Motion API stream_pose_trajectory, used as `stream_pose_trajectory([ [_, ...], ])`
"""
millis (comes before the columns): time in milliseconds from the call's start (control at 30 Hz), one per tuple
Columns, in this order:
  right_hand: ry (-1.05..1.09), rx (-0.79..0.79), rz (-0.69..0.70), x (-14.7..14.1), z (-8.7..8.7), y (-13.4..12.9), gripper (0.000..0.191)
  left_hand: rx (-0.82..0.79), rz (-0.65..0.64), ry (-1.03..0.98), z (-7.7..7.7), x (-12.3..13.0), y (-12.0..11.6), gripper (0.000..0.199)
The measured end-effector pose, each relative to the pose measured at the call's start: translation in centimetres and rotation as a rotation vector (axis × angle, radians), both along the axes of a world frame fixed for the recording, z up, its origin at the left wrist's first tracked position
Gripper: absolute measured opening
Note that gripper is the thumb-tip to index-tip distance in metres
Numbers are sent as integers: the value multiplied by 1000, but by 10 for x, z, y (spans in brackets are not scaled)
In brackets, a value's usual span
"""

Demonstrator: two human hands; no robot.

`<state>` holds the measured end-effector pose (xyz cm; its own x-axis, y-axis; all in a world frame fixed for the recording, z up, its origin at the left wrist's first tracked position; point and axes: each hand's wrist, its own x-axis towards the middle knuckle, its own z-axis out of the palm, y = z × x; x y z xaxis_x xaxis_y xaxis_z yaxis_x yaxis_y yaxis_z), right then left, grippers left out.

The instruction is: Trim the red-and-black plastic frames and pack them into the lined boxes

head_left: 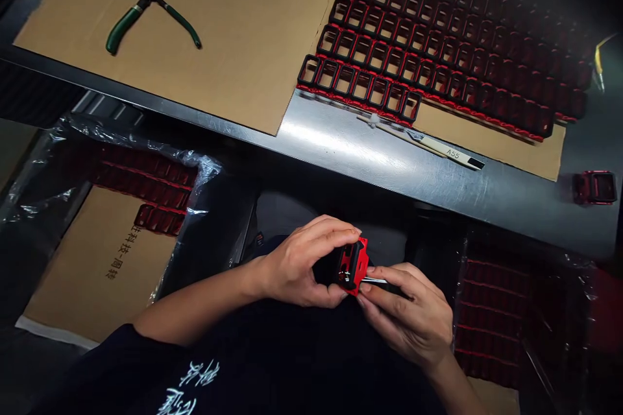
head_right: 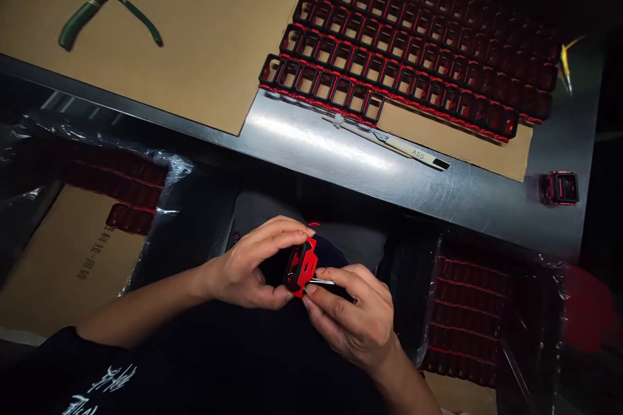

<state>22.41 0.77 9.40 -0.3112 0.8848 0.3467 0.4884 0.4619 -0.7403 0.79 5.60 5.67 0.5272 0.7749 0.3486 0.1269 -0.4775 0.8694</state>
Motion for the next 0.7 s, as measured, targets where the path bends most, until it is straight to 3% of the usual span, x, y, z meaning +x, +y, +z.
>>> stream_pose_trajectory([
  [433, -13, -69, 18, -1, 4, -3, 13, 15, -17, 25, -8, -4, -3, 73],
  [700, -47, -77, 66, -2, 10, -2, 15, 17, -22, 40, -5, -8, -4, 79],
])
